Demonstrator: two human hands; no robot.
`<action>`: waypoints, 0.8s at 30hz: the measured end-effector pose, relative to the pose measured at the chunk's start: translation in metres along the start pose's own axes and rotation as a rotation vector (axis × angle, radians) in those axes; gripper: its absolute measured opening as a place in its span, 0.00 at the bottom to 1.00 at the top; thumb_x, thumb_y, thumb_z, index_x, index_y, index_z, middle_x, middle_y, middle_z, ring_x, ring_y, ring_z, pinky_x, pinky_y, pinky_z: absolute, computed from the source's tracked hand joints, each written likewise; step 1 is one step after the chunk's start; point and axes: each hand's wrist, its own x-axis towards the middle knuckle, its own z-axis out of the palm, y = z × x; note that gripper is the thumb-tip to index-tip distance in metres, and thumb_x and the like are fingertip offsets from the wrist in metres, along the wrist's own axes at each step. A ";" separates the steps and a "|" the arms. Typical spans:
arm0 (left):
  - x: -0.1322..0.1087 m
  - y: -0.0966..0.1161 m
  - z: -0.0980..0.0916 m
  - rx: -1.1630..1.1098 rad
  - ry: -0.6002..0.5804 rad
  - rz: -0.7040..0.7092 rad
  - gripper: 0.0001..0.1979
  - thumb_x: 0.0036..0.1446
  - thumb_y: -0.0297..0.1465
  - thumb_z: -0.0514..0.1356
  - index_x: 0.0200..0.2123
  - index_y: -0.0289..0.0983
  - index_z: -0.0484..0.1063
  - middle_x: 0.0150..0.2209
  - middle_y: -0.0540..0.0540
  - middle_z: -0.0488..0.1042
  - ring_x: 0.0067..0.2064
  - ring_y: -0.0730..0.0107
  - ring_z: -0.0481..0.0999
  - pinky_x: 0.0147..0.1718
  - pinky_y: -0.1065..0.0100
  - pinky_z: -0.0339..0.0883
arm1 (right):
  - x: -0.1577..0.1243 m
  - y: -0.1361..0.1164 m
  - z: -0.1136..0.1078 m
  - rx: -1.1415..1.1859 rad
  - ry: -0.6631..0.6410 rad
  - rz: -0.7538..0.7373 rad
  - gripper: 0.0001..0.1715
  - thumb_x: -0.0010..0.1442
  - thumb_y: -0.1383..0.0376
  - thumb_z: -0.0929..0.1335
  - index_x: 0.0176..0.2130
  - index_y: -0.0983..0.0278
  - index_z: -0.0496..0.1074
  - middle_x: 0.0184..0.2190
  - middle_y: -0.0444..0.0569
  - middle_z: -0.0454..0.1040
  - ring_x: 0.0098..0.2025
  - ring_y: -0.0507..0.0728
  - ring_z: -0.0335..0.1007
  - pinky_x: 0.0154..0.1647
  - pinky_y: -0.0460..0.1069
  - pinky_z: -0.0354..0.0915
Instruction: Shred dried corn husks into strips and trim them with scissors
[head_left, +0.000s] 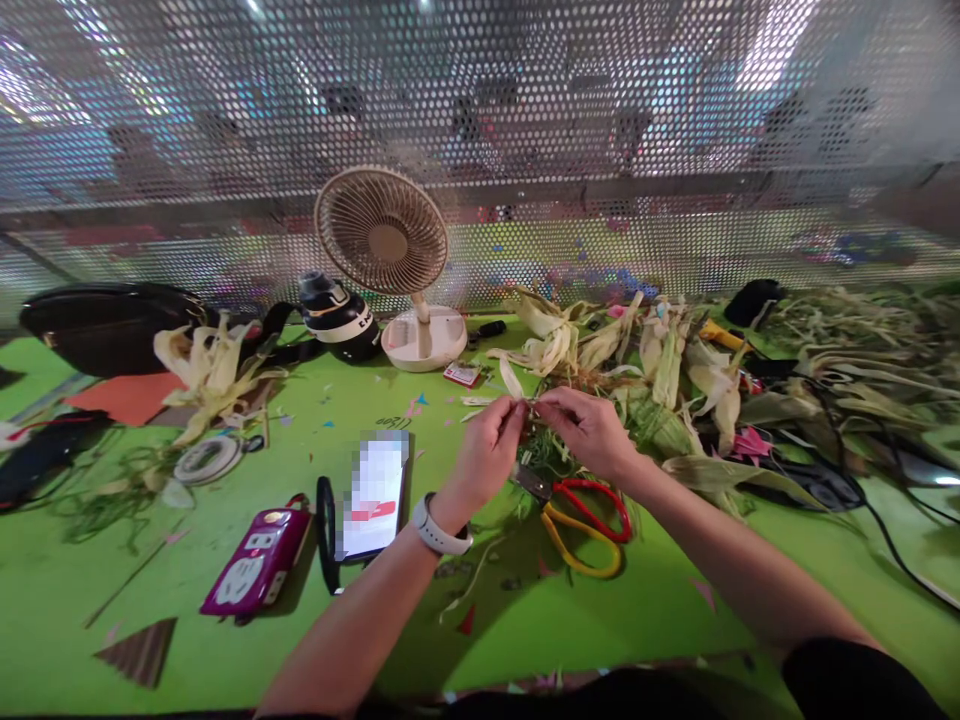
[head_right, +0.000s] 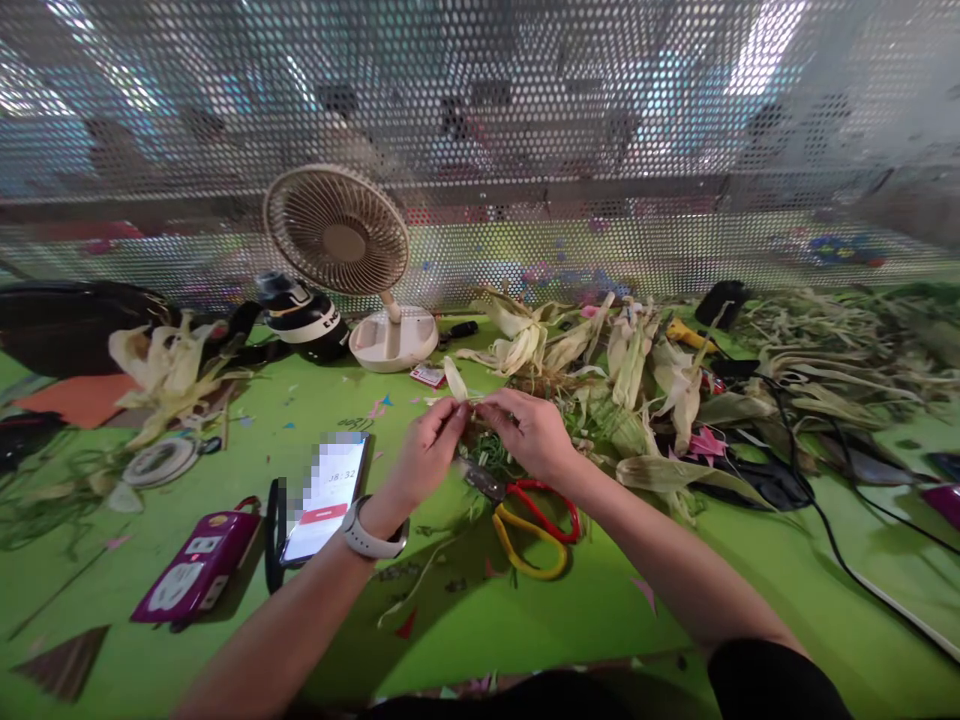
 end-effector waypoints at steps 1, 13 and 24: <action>-0.001 0.000 0.001 -0.001 0.000 -0.006 0.13 0.60 0.38 0.54 0.27 0.37 0.64 0.23 0.54 0.59 0.26 0.75 0.57 0.27 0.72 0.53 | 0.000 0.000 0.000 -0.018 -0.014 -0.018 0.12 0.63 0.60 0.63 0.35 0.63 0.74 0.29 0.46 0.74 0.30 0.52 0.68 0.32 0.44 0.60; 0.002 0.002 0.004 -0.233 -0.193 -0.096 0.13 0.53 0.40 0.61 0.33 0.34 0.71 0.29 0.49 0.70 0.33 0.71 0.66 0.34 0.69 0.61 | 0.004 0.000 -0.008 -0.056 -0.070 0.005 0.10 0.64 0.64 0.62 0.32 0.63 0.69 0.27 0.45 0.71 0.29 0.51 0.66 0.31 0.44 0.59; 0.003 -0.005 0.006 -0.349 -0.105 -0.250 0.15 0.50 0.41 0.63 0.31 0.34 0.73 0.24 0.51 0.68 0.26 0.76 0.63 0.26 0.73 0.57 | 0.003 -0.005 -0.017 -0.261 0.059 -0.014 0.14 0.63 0.60 0.64 0.47 0.62 0.69 0.42 0.51 0.74 0.31 0.53 0.70 0.30 0.47 0.62</action>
